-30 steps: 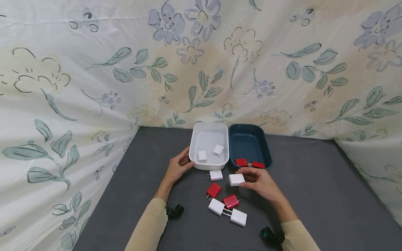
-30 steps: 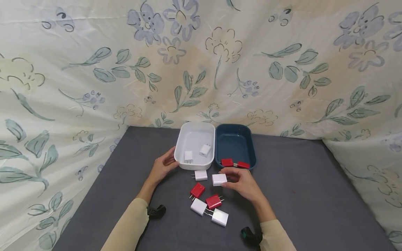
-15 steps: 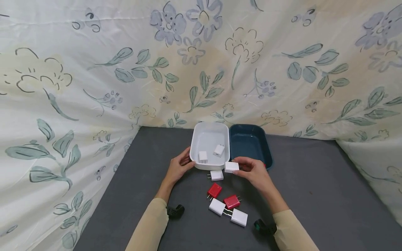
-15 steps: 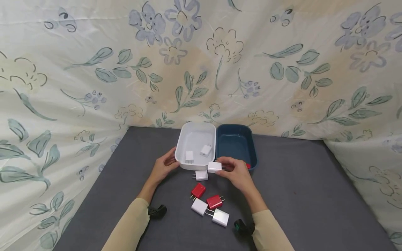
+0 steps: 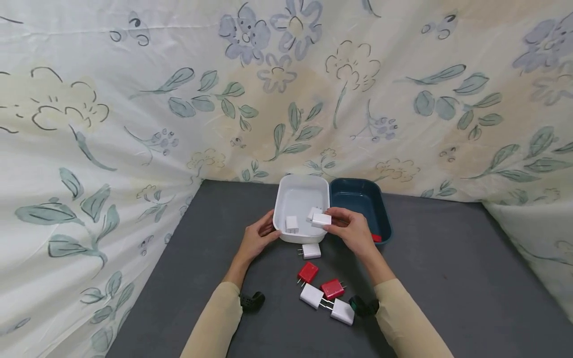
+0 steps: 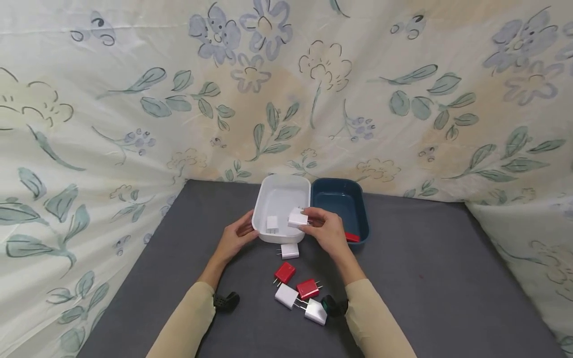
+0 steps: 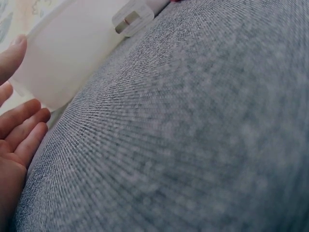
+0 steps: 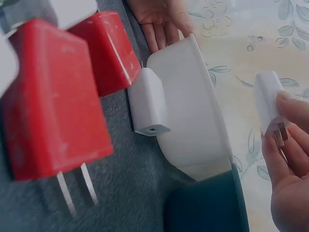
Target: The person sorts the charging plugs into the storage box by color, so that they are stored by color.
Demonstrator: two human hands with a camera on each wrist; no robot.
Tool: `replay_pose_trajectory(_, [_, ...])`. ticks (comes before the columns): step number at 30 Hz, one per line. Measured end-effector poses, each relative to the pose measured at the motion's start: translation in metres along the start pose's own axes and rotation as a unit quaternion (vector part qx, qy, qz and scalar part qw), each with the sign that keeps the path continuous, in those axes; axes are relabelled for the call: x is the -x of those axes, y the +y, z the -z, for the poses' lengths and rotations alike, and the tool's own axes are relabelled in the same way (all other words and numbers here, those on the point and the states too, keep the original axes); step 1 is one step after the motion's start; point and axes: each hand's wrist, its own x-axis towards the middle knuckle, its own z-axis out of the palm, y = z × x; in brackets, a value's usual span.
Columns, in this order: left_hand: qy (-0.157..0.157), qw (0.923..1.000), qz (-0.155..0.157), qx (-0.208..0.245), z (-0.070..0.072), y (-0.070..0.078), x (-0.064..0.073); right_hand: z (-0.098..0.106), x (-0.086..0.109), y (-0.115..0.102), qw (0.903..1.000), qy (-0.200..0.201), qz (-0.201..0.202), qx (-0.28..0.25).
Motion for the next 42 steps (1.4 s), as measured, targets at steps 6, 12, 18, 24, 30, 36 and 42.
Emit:
replay_pose_trajectory(6, [0.001, 1.0, -0.004, -0.002, 0.0, 0.0, -0.001, -0.009, -0.014, -0.002, 0.9999, 0.009, -0.008, 0.011])
replay_pose_trajectory(12, [-0.005, 1.0, 0.002, 0.005, 0.0, 0.001, -0.001, -0.017, -0.023, -0.005, 0.9996, 0.016, -0.013, 0.02])
replay_pose_trajectory(18, [0.002, 0.9999, 0.012, 0.004, -0.001, -0.007, -0.002, -0.022, -0.031, -0.007, 0.9989, 0.021, -0.015, 0.04])
replay_pose_trajectory(24, [-0.004, 0.9999, 0.002, 0.015, 0.0, 0.0, -0.001, -0.025, -0.038, -0.007, 0.9984, 0.03, -0.019, 0.045])
replay_pose_trajectory(30, [-0.01, 0.9997, 0.0, 0.021, -0.001, 0.001, 0.0, -0.027, -0.041, -0.008, 0.9982, 0.043, -0.039, 0.01])
replay_pose_trajectory(36, [-0.008, 0.9998, -0.005, 0.016, -0.001, 0.001, 0.001, -0.032, -0.045, -0.01, 0.9961, 0.066, -0.051, -0.027])
replay_pose_trajectory(42, [-0.005, 0.9999, -0.003, 0.016, 0.0, 0.003, 0.001, -0.037, -0.056, -0.011, 0.9936, 0.094, -0.062, -0.002])
